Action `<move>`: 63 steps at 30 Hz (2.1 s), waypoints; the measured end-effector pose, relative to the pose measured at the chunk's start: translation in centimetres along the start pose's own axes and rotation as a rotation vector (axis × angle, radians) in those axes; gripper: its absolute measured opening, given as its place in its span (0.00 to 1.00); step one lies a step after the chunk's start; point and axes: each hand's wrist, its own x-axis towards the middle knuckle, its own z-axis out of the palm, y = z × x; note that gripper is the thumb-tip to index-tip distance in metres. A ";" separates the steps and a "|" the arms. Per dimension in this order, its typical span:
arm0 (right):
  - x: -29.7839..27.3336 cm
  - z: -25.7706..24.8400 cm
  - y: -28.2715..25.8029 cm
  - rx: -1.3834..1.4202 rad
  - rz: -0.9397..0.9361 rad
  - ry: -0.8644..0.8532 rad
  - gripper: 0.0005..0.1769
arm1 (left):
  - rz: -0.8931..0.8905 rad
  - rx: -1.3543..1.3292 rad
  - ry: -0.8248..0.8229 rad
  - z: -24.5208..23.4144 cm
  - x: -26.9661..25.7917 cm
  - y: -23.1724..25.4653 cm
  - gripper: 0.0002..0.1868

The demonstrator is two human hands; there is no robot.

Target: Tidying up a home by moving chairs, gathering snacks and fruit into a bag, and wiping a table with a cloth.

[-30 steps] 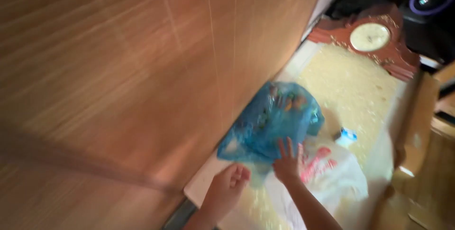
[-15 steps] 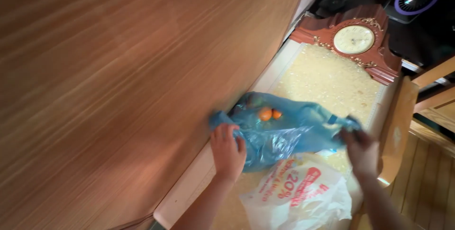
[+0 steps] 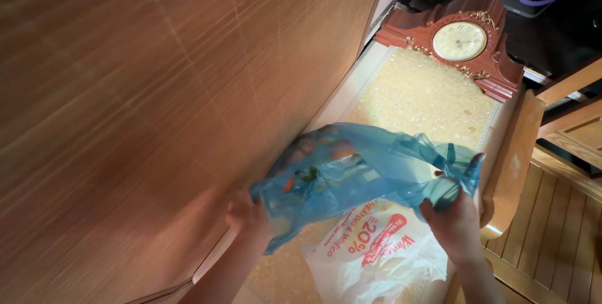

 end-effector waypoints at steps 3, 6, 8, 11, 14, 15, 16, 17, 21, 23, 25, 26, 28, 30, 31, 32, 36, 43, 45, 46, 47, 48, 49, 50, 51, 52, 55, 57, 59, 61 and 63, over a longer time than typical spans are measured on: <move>-1.3 -0.2 0.3 -0.132 0.161 -0.140 0.36 | 0.304 -0.009 0.202 -1.8 -1.8 -2.4 0.49; -2.1 -0.6 1.1 -0.131 0.192 -0.170 0.37 | 0.527 -0.304 0.531 -3.0 -1.1 -4.1 0.59; -3.3 -1.4 0.6 -0.111 0.196 -0.163 0.38 | 0.599 -0.348 0.440 -5.8 -3.1 -4.5 0.58; -5.2 -3.1 -0.8 -0.068 0.204 -0.149 0.39 | 0.712 -0.535 0.325 -9.7 -6.5 -4.6 0.53; -7.3 -5.2 -2.5 -0.052 0.162 -0.155 0.37 | 0.729 -0.723 0.265 -13.7 -9.9 -5.0 0.47; -8.0 -5.8 -3.1 -0.055 0.117 -0.165 0.36 | 0.709 -0.763 0.232 -15.3 -10.9 -5.2 0.47; -8.4 -5.9 -2.8 -0.053 0.112 -0.159 0.36 | 0.712 -0.766 0.238 -15.4 -10.7 -5.4 0.47; -9.0 -6.0 -2.4 0.000 0.022 -0.212 0.36 | 0.788 -0.767 0.324 -15.4 -10.6 -5.6 0.45; -12.5 -5.8 -4.1 -0.161 0.029 -0.476 0.35 | 0.892 -0.694 0.083 -17.6 -14.6 -7.0 0.53; -13.6 -5.3 -5.4 -0.209 0.082 -0.548 0.36 | 0.866 -0.459 -0.065 -19.4 -18.6 -8.1 0.58; -14.4 -4.6 -5.5 -0.258 0.132 -0.622 0.38 | 0.828 -0.224 -0.209 -20.0 -21.2 -9.5 0.63; -14.6 -4.3 -5.0 -0.243 0.211 -0.604 0.36 | 0.793 -0.109 -0.304 -19.8 -21.8 -10.1 0.66; -14.6 -3.9 -4.2 -0.226 0.288 -0.585 0.35 | 0.753 0.008 -0.396 -19.1 -22.2 -11.5 0.70; -14.3 -3.7 -3.2 -0.152 0.304 -0.482 0.49 | 0.764 -0.008 -0.336 -18.0 -21.9 -12.8 0.76; -14.5 -4.0 -3.6 -0.152 0.300 -0.486 0.49 | 0.758 -0.009 -0.336 -18.0 -22.0 -13.3 0.76; -14.7 -4.3 -4.0 -0.136 0.313 -0.496 0.61 | 0.747 -0.027 -0.340 -18.0 -22.2 -13.8 0.77; -14.3 -2.7 -1.6 -0.259 0.265 -0.607 0.62 | 0.701 -0.125 -0.387 -18.0 -23.0 -15.3 0.72; -18.0 7.3 -1.0 0.400 0.089 -0.668 0.36 | 0.723 -0.532 -0.400 -16.3 -23.7 -9.8 0.67; -20.4 11.3 -0.5 0.306 -0.257 -0.743 0.31 | 0.694 -0.534 -0.474 -14.0 -23.0 -6.1 0.64; -20.9 9.7 -2.3 0.307 -0.243 -0.728 0.31 | 0.708 -0.521 -0.482 -12.1 -21.7 -4.7 0.64; -21.4 7.9 -4.1 0.238 -0.206 -0.841 0.30 | 0.736 -0.564 -0.375 -10.3 -20.6 -3.2 0.54; -21.8 6.2 -5.9 0.171 -0.168 -0.955 0.30 | 0.763 -0.608 -0.267 -8.4 -19.4 -1.6 0.44; -21.0 5.8 -3.8 0.175 -0.149 -0.941 0.30 | 0.779 -0.596 -0.280 -6.8 -18.3 -0.9 0.44; -20.4 5.4 -1.7 0.357 -0.143 -0.899 0.23 | 0.813 -0.434 -0.191 -5.1 -17.2 -0.3 0.39; -19.5 5.2 0.3 0.538 -0.146 -0.850 0.21 | 0.842 -0.273 -0.094 -3.5 -15.9 0.4 0.42; -18.1 5.6 3.8 0.542 -0.135 -0.834 0.21 | 0.859 -0.263 -0.099 -3.3 -15.6 0.1 0.42; -15.3 5.2 12.2 0.417 0.415 -0.228 0.30 | 0.804 0.172 -0.211 -0.9 -14.2 -1.9 0.40; -14.3 2.9 15.1 0.167 0.578 -0.039 0.63 | 0.652 0.320 -0.287 2.3 -12.2 -3.8 0.34; -14.6 1.9 13.5 0.335 0.814 -0.077 0.69 | 0.603 0.437 -0.507 -0.7 -12.5 -3.4 0.39; -14.3 2.3 13.2 0.508 1.042 -0.120 0.77 | 0.544 0.551 -0.724 -1.2 -11.2 -2.1 0.52; -14.1 4.3 14.3 0.799 1.099 -0.336 0.67 | 1.125 0.893 -0.754 0.6 -8.3 -0.4 0.43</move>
